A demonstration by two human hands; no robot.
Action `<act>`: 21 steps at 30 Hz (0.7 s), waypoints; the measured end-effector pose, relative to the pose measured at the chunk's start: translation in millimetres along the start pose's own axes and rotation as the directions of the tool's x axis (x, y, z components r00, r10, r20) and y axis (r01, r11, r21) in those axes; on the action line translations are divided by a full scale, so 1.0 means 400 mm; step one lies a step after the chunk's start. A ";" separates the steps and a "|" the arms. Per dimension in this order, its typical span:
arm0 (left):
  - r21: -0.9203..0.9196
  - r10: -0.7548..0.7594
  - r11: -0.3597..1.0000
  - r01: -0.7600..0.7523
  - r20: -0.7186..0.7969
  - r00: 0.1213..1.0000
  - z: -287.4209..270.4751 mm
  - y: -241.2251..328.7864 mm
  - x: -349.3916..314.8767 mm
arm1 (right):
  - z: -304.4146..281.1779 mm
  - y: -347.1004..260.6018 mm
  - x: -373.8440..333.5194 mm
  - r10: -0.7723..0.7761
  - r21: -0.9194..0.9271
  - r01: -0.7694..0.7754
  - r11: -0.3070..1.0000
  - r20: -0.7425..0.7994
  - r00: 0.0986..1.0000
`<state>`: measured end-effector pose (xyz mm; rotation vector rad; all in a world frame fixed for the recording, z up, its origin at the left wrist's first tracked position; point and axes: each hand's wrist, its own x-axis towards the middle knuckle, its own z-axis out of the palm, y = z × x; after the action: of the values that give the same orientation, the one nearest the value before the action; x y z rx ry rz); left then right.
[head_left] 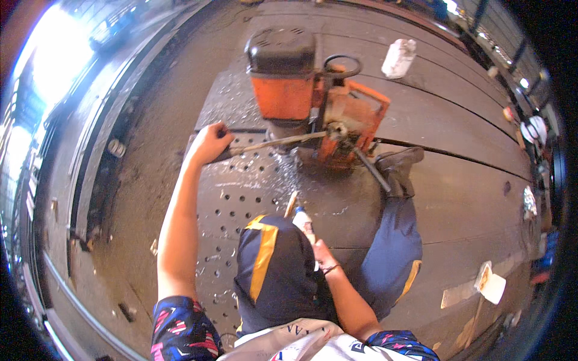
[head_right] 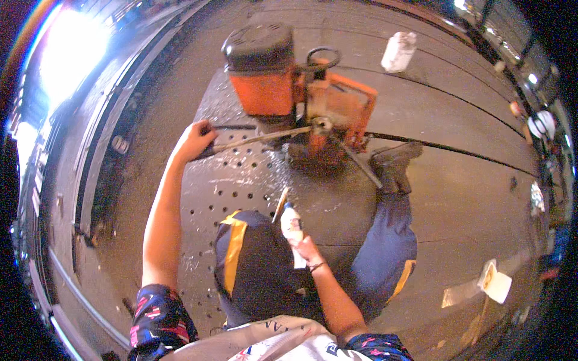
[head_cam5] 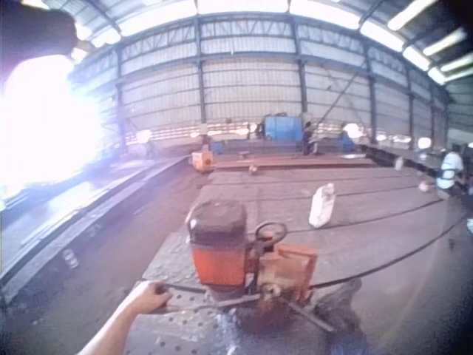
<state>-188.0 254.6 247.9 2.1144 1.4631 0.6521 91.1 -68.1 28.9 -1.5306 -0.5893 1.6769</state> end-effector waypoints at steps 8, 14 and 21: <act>0.067 -0.116 0.992 0.108 0.117 0.986 -0.013 0.073 -0.018 | -0.020 0.059 0.026 -0.023 0.058 0.021 0.998 0.035 0.999; 0.147 -0.180 0.977 0.156 0.172 0.968 -0.015 0.088 -0.015 | -0.029 0.068 0.037 -0.022 -0.085 0.022 0.996 -0.001 1.000; 0.152 -0.171 0.977 0.147 0.164 0.972 -0.016 0.084 -0.019 | -0.020 0.052 0.024 0.011 0.013 -0.011 1.000 0.025 1.000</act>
<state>-170.4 237.8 273.1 2.0693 1.5970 0.3026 94.1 -74.2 5.5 -1.5079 -0.5832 1.7076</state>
